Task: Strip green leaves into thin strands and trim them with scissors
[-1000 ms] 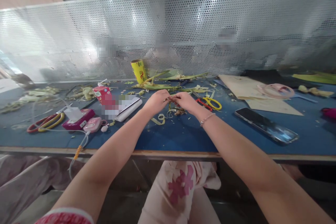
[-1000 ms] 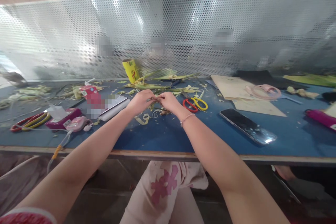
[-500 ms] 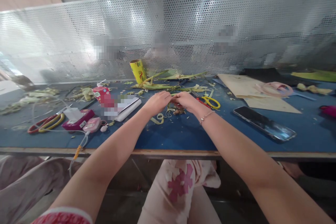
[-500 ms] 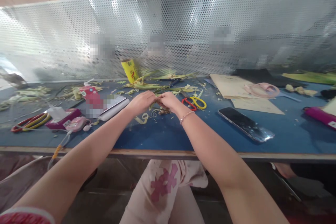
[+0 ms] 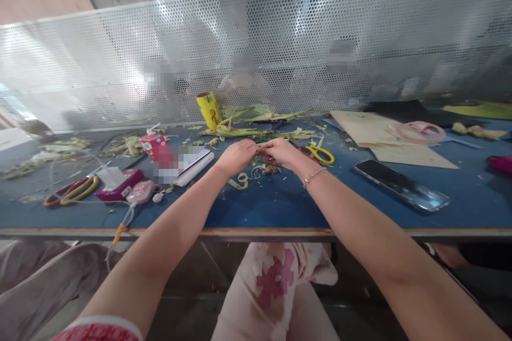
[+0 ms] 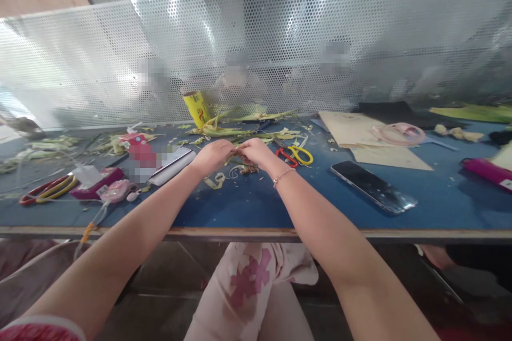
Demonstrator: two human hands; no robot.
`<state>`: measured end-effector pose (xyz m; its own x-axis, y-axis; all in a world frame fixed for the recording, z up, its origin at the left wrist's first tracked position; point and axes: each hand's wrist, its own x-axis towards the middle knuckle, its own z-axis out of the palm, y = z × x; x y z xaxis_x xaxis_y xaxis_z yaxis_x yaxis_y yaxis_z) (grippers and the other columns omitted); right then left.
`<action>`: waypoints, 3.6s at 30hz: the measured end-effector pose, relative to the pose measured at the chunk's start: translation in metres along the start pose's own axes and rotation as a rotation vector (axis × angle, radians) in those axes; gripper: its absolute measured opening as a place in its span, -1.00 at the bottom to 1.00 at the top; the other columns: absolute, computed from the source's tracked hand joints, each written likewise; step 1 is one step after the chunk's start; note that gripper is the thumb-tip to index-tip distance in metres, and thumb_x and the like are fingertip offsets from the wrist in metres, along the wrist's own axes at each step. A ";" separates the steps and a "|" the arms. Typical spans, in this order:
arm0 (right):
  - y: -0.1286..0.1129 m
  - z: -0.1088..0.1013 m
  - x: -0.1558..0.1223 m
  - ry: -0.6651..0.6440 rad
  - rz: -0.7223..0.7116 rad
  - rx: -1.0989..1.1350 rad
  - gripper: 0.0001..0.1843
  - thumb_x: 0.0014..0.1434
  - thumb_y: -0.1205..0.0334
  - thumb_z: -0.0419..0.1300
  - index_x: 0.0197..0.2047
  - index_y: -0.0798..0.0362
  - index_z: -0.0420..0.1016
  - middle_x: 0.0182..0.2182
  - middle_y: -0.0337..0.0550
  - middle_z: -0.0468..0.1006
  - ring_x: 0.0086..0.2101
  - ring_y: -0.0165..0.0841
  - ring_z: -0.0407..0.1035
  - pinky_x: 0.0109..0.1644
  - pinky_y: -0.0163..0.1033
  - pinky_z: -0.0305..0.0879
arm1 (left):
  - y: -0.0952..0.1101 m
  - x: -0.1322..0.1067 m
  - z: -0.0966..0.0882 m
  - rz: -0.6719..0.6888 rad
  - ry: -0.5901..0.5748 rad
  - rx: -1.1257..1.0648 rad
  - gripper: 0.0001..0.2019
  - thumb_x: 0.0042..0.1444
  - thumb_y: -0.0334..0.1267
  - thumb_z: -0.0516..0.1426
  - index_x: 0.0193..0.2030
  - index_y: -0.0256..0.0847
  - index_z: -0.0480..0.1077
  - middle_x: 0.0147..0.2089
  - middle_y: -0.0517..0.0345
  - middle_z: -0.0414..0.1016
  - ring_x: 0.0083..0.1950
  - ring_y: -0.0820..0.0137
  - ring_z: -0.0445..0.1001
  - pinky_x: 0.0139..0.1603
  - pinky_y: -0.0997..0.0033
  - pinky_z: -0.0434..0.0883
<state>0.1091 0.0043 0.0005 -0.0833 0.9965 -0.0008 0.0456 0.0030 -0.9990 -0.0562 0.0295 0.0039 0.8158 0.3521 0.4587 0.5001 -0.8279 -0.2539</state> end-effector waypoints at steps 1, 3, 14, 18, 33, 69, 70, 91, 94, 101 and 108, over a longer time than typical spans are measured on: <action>0.001 0.000 0.000 0.005 0.001 -0.008 -0.90 -0.09 0.40 0.30 -0.57 0.16 0.47 -0.66 -0.26 0.37 -0.64 -0.57 0.11 -0.56 -0.39 0.10 | 0.001 0.000 -0.001 0.016 -0.030 0.039 -0.82 0.18 -0.40 -0.05 -0.24 -0.31 0.37 -0.24 -0.04 0.42 -0.18 0.34 0.37 -0.14 0.33 0.32; 0.002 0.000 0.001 0.012 0.006 -0.016 -0.90 -0.11 0.39 0.31 -0.58 0.15 0.47 -0.65 -0.25 0.38 -0.63 -0.56 0.11 -0.55 -0.39 0.11 | 0.003 0.000 -0.002 0.028 -0.066 0.101 -0.81 0.18 -0.41 -0.06 -0.21 -0.34 0.36 -0.21 -0.06 0.41 -0.16 0.32 0.37 -0.12 0.32 0.32; 0.004 -0.003 0.005 -0.060 -0.063 0.020 -0.97 -0.08 0.40 0.24 -0.52 0.15 0.46 -0.61 -0.26 0.37 -0.56 -0.51 0.20 -0.45 -0.36 0.19 | 0.005 -0.001 0.007 -0.094 0.120 -0.091 -0.78 0.04 -0.56 -0.09 -0.28 -0.27 0.30 -0.24 -0.01 0.36 -0.16 0.32 0.32 -0.09 0.28 0.32; 0.006 -0.006 0.011 -0.084 -0.253 -0.092 -0.94 0.00 0.34 0.16 -0.44 0.14 0.45 -0.62 -0.29 0.34 -0.58 -0.50 0.19 -0.43 -0.34 0.17 | 0.005 0.001 0.008 -0.244 0.249 -0.218 -0.77 0.00 -0.58 -0.09 -0.30 -0.24 0.28 -0.26 0.02 0.37 -0.19 0.35 0.34 -0.14 0.33 0.33; 0.004 -0.008 0.010 -0.150 -0.593 -0.377 -0.69 0.15 0.32 0.03 -0.09 0.06 0.50 -0.43 -0.18 0.48 -0.43 -0.39 0.31 -0.26 -0.22 0.28 | 0.011 0.010 0.003 -0.663 0.447 -0.801 -0.90 0.02 -0.48 0.03 -0.45 -0.24 0.25 -0.48 0.23 0.34 -0.43 0.50 0.31 -0.35 0.47 0.28; -0.001 -0.009 -0.004 -0.392 -0.266 0.155 -0.87 0.05 0.18 0.20 -0.36 0.07 0.40 -0.49 -0.25 0.37 -0.45 -0.45 0.27 -0.25 -0.25 0.27 | 0.013 0.011 0.000 -0.537 0.430 -1.219 -0.79 0.00 -0.14 0.16 -0.42 -0.26 0.31 -0.42 0.18 0.36 -0.33 0.45 0.33 -0.19 0.38 0.31; 0.000 -0.009 -0.003 -0.369 -0.285 0.129 -0.85 0.05 0.16 0.20 -0.37 0.06 0.39 -0.49 -0.27 0.35 -0.47 -0.46 0.25 -0.28 -0.25 0.25 | 0.012 0.011 -0.001 -0.525 0.430 -1.205 -0.79 0.01 -0.14 0.16 -0.45 -0.25 0.29 -0.42 0.17 0.36 -0.33 0.45 0.33 -0.19 0.38 0.31; -0.003 -0.009 0.004 0.028 -0.605 -0.183 -0.79 0.05 0.08 0.13 -0.40 0.07 0.39 -0.50 -0.25 0.36 -0.45 -0.42 0.20 -0.32 -0.27 0.12 | 0.008 0.008 -0.009 -0.464 0.416 -0.980 -0.95 0.03 -0.33 0.07 -0.41 -0.22 0.25 -0.37 0.18 0.32 -0.38 0.51 0.25 -0.31 0.46 0.27; -0.006 -0.008 0.002 0.086 -0.656 -0.300 -0.80 0.12 0.10 0.05 -0.40 0.05 0.33 -0.47 -0.24 0.35 -0.42 -0.38 0.21 -0.27 -0.25 0.12 | 0.008 0.008 -0.009 -0.437 0.422 -0.980 -0.93 0.04 -0.30 0.08 -0.41 -0.21 0.24 -0.39 0.19 0.30 -0.39 0.50 0.25 -0.31 0.44 0.28; -0.008 -0.003 -0.001 0.118 -0.677 -0.378 -0.81 0.19 0.13 -0.06 -0.40 0.01 0.20 -0.48 -0.26 0.25 -0.40 -0.37 0.16 -0.25 -0.24 0.09 | 0.009 0.009 -0.010 -0.439 0.375 -0.991 -0.91 0.05 -0.29 0.06 -0.44 -0.22 0.27 -0.45 0.19 0.29 -0.38 0.47 0.28 -0.30 0.43 0.30; -0.011 0.001 -0.013 -0.024 -0.654 -0.368 -0.76 0.20 0.06 -0.05 -0.42 0.01 0.17 -0.51 -0.30 0.19 -0.43 -0.40 0.11 -0.33 -0.26 0.06 | 0.013 0.010 -0.015 -0.425 0.418 -1.017 -0.90 0.05 -0.29 0.09 -0.44 -0.22 0.24 -0.43 0.19 0.31 -0.40 0.50 0.28 -0.31 0.45 0.31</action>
<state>0.1090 -0.0090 0.0110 -0.2288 0.7799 0.5826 0.3090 0.6257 -0.7162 -0.0461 0.0155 0.0176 0.3865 0.6695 0.6343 0.0926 -0.7124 0.6956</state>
